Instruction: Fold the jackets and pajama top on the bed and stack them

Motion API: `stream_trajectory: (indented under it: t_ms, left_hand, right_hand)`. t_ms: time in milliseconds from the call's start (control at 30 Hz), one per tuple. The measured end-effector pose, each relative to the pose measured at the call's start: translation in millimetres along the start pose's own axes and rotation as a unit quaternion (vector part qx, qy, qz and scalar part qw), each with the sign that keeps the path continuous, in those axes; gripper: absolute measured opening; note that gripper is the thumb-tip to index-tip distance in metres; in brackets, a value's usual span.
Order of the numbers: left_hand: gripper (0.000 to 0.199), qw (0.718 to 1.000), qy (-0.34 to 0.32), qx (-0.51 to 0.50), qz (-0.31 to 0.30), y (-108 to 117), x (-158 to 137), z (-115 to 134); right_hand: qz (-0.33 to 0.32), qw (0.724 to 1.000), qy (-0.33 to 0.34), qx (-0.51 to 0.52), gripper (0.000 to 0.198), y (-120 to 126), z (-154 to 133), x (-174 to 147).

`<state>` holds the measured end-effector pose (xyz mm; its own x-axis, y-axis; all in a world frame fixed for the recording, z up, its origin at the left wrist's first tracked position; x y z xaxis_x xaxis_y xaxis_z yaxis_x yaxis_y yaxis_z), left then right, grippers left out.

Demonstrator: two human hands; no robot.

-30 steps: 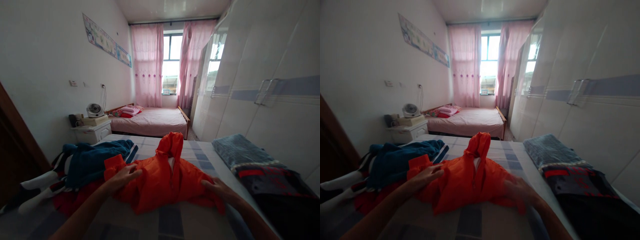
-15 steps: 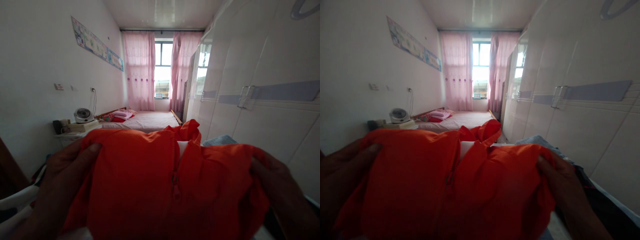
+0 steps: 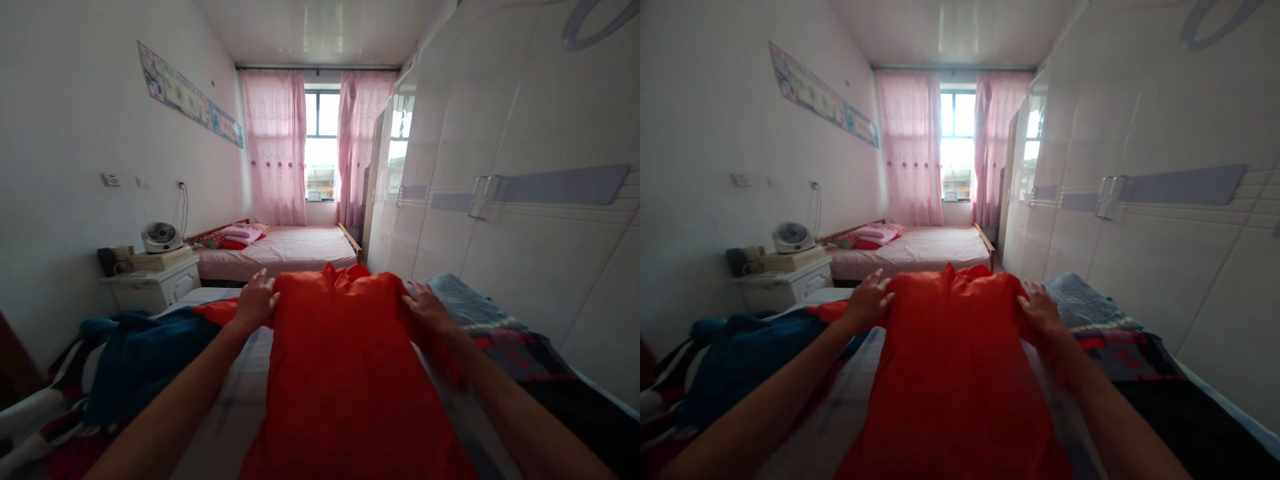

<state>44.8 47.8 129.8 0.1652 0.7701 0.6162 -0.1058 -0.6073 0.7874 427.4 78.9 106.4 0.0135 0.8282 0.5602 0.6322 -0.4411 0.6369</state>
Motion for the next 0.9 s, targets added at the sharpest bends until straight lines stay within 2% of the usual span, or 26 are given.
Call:
stream_trajectory:
  t_ms: [100,167,267,333,400,533,633,700,767,800,867,900]
  left_hand:
    - [0.035,0.996,-0.027,-0.035,-0.08,-26,-47,0]
    - [0.038,0.988,-0.056,-0.066,-0.125,-31,-90,4]
    - [0.071,0.963,-0.086,-0.158,-0.202,-31,-152,11]
    - [0.086,0.959,-0.072,-0.183,-0.204,-35,-182,12]
    - [0.082,0.966,-0.044,-0.177,-0.181,-44,-201,10]
    - [0.076,0.966,0.013,-0.197,-0.165,-60,-204,2]
    - [0.055,0.951,0.052,-0.262,-0.156,-50,-183,2]
    - [0.039,0.941,0.077,-0.306,-0.122,-38,-167,4]
    - [0.037,0.933,0.118,-0.328,-0.088,-31,-156,6]
    - [0.042,0.931,0.146,-0.322,-0.09,-32,-155,8]
    - [0.051,0.931,0.18,-0.284,-0.141,-39,-158,11]
    - [0.052,0.934,0.175,-0.258,-0.175,-43,-162,12]
  right_hand:
    - [-0.058,0.998,-0.009,0.007,0.044,-23,25,-40]
    - [-0.105,0.994,-0.011,0.026,0.044,-25,33,-73]
    - [-0.195,0.978,-0.024,0.068,0.049,-11,38,-124]
    - [-0.245,0.966,-0.021,0.084,0.057,-1,38,-154]
    - [-0.268,0.96,0.01,0.084,0.065,3,36,-177]
    - [-0.223,0.966,0.132,0.004,0.054,-9,30,-201]
    - [-0.191,0.949,0.238,-0.086,0.051,-19,26,-202]
    - [-0.167,0.935,0.284,-0.132,0.049,-19,26,-198]
    - [-0.151,0.93,0.298,-0.157,0.047,-17,27,-195]
    - [-0.147,0.931,0.292,-0.164,0.047,-15,28,-193]
    - [-0.133,0.944,0.247,-0.177,0.046,-12,29,-190]
    - [-0.12,0.953,0.211,-0.184,0.047,-10,30,-188]
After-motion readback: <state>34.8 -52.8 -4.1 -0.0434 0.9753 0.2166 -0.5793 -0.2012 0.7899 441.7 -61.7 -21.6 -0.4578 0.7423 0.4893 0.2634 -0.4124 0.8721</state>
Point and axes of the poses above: each hand's wrist, its own x-axis towards the middle knuckle, its own y-axis out of the back of the hand, z = x × y, the point moved 1 cm from there along x, towards the middle knuckle, and after that the axes turned 11 degrees about x, right-handed, at the moved point
